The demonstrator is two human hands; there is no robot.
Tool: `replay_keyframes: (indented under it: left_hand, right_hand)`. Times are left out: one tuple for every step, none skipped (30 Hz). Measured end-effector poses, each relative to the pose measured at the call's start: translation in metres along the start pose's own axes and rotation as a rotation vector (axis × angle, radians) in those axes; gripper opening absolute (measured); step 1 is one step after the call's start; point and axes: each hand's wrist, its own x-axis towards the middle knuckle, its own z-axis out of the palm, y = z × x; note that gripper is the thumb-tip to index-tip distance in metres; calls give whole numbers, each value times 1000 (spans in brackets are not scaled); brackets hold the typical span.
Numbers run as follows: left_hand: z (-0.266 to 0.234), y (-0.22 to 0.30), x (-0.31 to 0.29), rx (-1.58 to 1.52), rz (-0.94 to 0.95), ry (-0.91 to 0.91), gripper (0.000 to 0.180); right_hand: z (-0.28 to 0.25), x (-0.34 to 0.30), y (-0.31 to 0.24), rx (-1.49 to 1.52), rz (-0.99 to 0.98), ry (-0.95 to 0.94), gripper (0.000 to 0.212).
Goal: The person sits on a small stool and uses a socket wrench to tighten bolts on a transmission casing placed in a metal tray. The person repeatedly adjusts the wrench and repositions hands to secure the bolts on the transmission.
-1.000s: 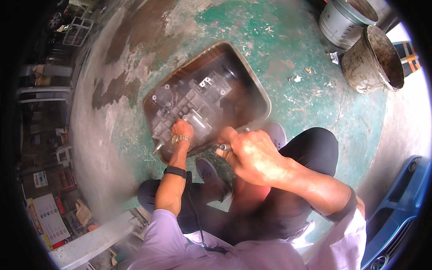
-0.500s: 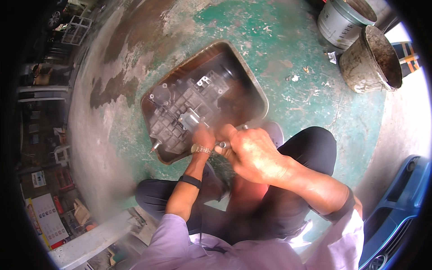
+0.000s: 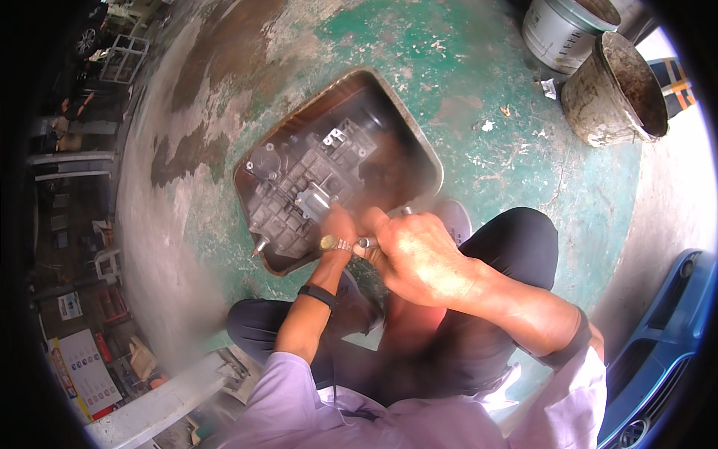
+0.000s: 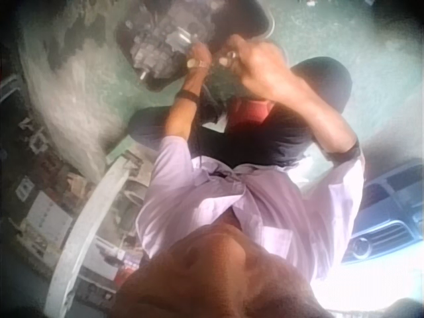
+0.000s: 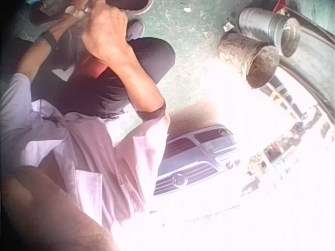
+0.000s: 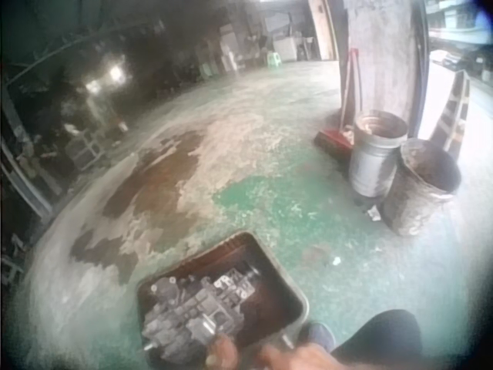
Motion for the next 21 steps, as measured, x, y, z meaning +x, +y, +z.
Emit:
replay_keyframes:
  left_hand:
    - [0,-1,0,61,31,14,27]
    - [0,-2,0,123,61,28,21]
    - [1,-4,-1,193,101,46,14]
    - [2,-6,-2,214,117,47,14]
    - [4,-9,-2,244,142,53,15]
    - [6,-11,-1,281,160,38,15]
    - [8,-14,1,261,161,37,20]
    - [10,-16,3,248,153,17,26]
    - [12,-18,6,224,145,3,32]
    - [14,-20,7,234,155,3,31]
    - [15,-22,8,236,167,9,31]
    - [16,-23,10,237,170,5,30]
    - [17,-23,10,238,166,14,29]
    - [17,-22,10,238,153,11,29]
    - [17,-21,10,236,135,-11,28]
    - [17,-19,9,206,98,-5,29]
    - [16,-17,7,174,56,-15,30]
    - [15,-14,6,141,14,-25,31]
    - [14,-12,4,125,1,-17,31]
    - [12,-10,2,107,-13,-7,31]
    - [11,-9,1,90,-26,2,31]
  right_hand:
    - [0,0,0,6,6,-3,21]
    - [-1,0,0,12,12,-6,21]
    - [-1,-1,1,13,2,5,21]
    - [-1,-1,1,15,-8,17,21]
    - [-1,-1,1,15,-23,34,21]
    - [-1,-2,1,24,-15,24,22]
    - [-1,-2,1,31,-11,20,22]
    - [0,-2,1,36,-9,13,22]
    - [0,-2,1,48,-10,15,22]
    - [1,-1,1,59,-11,17,22]
    - [1,-1,1,71,-14,20,22]
    - [1,-1,1,67,-13,16,22]
    - [2,-1,0,62,-11,13,22]
    - [2,-1,0,60,-17,19,22]
    - [2,-1,-1,64,-1,4,22]
    - [2,0,-1,68,6,0,22]
    - [2,0,-1,72,18,-11,22]
    - [2,1,-1,60,11,-4,22]
    - [2,1,-1,48,9,-5,22]
    - [2,2,-1,36,6,-7,22]
    - [3,2,0,30,-1,-1,22]
